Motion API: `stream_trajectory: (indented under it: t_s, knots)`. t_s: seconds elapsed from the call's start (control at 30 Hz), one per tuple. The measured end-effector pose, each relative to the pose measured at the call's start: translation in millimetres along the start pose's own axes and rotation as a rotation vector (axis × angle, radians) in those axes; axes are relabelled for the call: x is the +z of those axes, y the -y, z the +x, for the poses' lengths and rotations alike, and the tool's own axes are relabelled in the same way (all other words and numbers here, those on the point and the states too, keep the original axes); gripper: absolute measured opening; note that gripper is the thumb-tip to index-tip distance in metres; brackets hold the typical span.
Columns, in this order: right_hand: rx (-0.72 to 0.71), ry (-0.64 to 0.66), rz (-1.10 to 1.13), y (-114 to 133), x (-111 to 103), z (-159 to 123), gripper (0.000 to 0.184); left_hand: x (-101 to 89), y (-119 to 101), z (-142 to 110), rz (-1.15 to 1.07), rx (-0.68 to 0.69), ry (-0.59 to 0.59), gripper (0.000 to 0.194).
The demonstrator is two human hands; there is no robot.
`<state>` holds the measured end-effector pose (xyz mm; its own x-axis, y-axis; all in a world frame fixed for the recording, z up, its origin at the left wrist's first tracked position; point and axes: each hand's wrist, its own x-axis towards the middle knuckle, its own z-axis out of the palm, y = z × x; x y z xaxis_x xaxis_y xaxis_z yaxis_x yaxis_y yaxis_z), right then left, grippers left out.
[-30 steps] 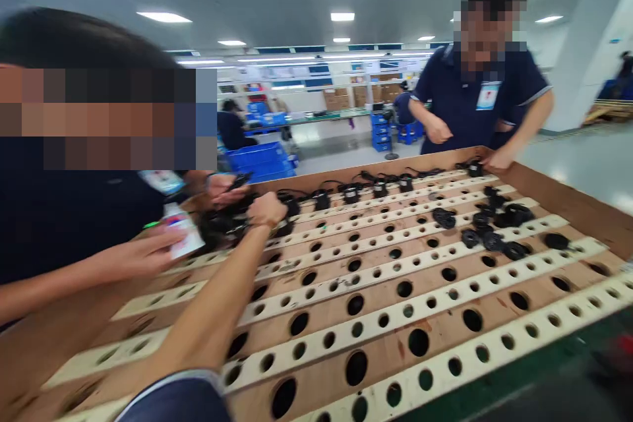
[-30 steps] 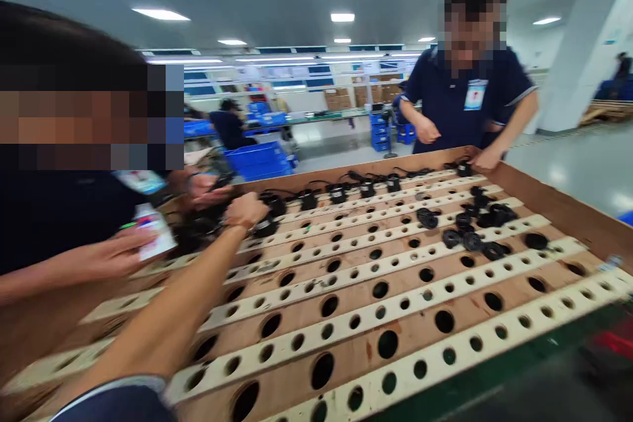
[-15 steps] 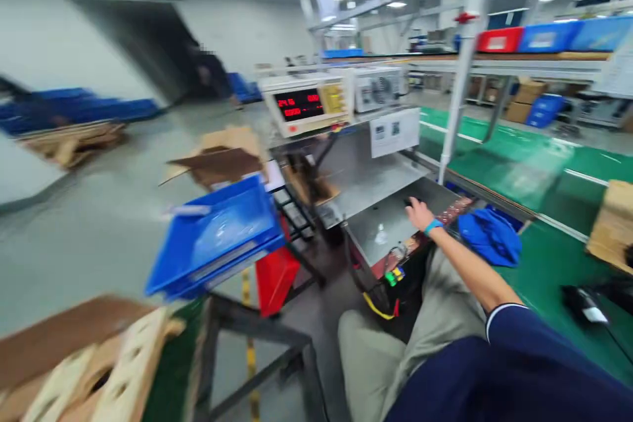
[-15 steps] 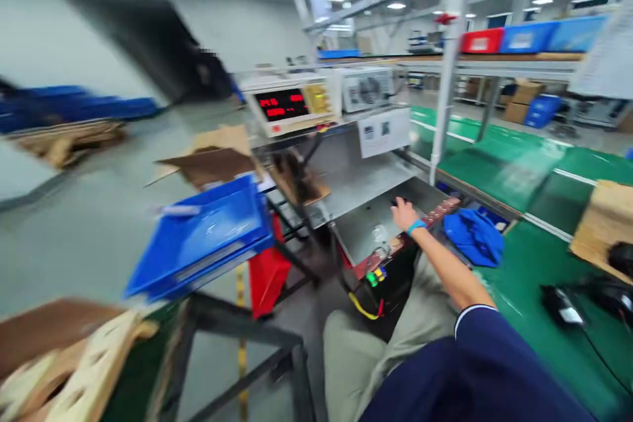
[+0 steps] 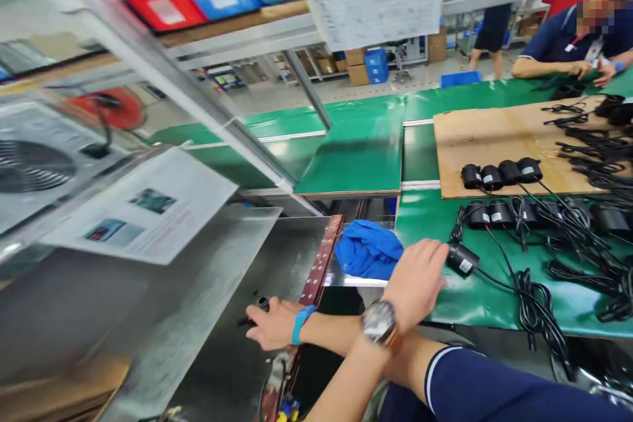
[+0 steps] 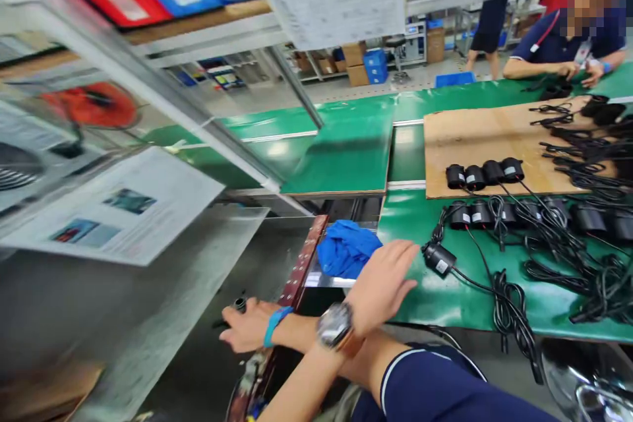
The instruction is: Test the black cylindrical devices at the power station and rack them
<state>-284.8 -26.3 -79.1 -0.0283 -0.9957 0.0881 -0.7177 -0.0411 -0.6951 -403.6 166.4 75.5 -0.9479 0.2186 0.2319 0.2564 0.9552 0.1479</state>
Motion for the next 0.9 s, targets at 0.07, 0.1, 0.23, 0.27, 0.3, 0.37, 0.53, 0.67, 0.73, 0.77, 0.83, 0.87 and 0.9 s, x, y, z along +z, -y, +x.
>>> stream_trajectory:
  t_s: [0.07,0.1,0.23,0.27,0.3,0.37,0.53,0.67,0.73,0.77,0.83,0.87,0.9]
  knots:
    - [0.046,0.014,0.05,-0.1,-8.1,2.0,0.054,38.0,-5.5,51.9,0.021,0.155,0.149,0.052]
    - [0.065,0.034,0.079,0.1,-12.6,2.9,0.054,55.2,-9.1,69.0,0.045,0.232,0.206,0.043]
    - [0.124,0.111,0.125,1.9,-26.0,3.7,0.055,97.5,-19.3,90.0,0.102,0.374,0.341,0.034]
    - [0.129,0.122,0.123,2.3,-27.3,3.1,0.056,98.8,-20.4,87.2,0.078,0.38,0.336,0.033]
    - [0.135,0.114,0.117,2.7,-27.8,2.2,0.055,95.9,-21.3,82.5,0.027,0.379,0.311,0.031]
    - [0.142,0.068,0.098,3.4,-26.6,-0.1,0.051,79.4,-23.7,69.5,-0.153,0.356,0.214,0.031]
    - [0.11,-0.038,0.1,3.6,-22.2,-6.0,0.053,12.4,-42.4,30.6,-0.654,0.289,-0.127,0.049]
    - [0.111,-0.041,0.15,1.3,-22.1,-6.6,0.057,-26.6,-56.4,-1.6,-0.772,0.171,-0.389,0.045]
    - [0.11,-0.06,0.181,-1.7,-20.3,-4.2,0.058,-38.9,-55.5,-23.7,-0.779,0.01,-0.514,0.051]
    - [0.11,-0.069,0.203,-3.3,-19.1,-2.6,0.059,-44.4,-52.7,-37.2,-0.766,-0.083,-0.58,0.056]
    - [0.119,-0.091,0.269,-5.3,-18.0,-0.2,0.058,-55.7,-43.6,-69.1,-0.698,-0.28,-0.737,0.067]
    - [0.13,-0.103,0.317,-5.2,-18.8,0.0,0.056,-61.8,-38.4,-86.9,-0.642,-0.378,-0.828,0.071]
    - [0.136,-0.119,0.367,-4.3,-20.9,-0.7,0.054,-68.3,-33.7,-105.2,-0.579,-0.467,-0.922,0.073]
